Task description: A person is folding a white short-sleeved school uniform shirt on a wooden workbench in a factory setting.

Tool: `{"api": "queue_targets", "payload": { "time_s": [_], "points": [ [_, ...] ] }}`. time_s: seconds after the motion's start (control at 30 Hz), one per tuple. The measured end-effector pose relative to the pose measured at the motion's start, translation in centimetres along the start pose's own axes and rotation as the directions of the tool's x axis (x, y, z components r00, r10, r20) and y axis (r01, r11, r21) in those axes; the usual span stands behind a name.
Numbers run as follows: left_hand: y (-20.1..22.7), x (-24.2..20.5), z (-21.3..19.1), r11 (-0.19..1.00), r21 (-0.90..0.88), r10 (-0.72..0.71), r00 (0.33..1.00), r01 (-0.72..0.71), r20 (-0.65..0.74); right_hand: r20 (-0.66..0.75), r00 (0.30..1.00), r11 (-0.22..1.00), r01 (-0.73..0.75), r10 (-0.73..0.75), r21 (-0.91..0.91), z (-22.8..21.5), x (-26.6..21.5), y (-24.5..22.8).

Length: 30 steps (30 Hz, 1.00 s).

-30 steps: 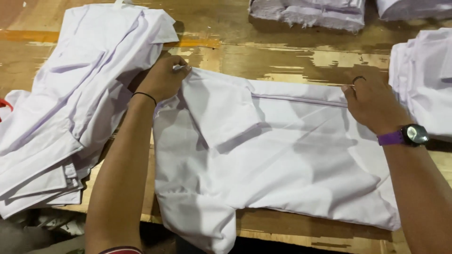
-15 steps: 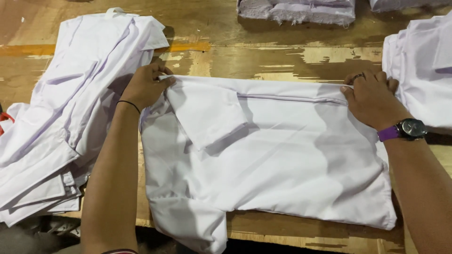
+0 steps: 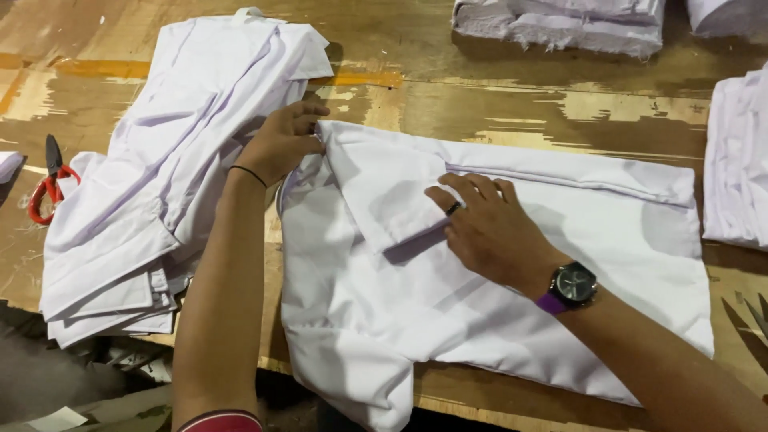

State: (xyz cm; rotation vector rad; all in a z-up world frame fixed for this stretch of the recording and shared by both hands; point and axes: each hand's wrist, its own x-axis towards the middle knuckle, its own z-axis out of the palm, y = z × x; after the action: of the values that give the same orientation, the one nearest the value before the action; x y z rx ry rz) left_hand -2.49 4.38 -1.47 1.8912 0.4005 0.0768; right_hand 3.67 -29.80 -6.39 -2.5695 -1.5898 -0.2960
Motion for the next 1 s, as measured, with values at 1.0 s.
{"api": "queue_targets", "payload": {
  "time_s": [1.0],
  "points": [
    [0.1,2.4,1.9,0.885,0.462,0.003,0.990,0.065,-0.143,0.083,0.927,0.931,-0.365,0.366,-0.026,-0.1,-3.7,15.2]
  ]
}}
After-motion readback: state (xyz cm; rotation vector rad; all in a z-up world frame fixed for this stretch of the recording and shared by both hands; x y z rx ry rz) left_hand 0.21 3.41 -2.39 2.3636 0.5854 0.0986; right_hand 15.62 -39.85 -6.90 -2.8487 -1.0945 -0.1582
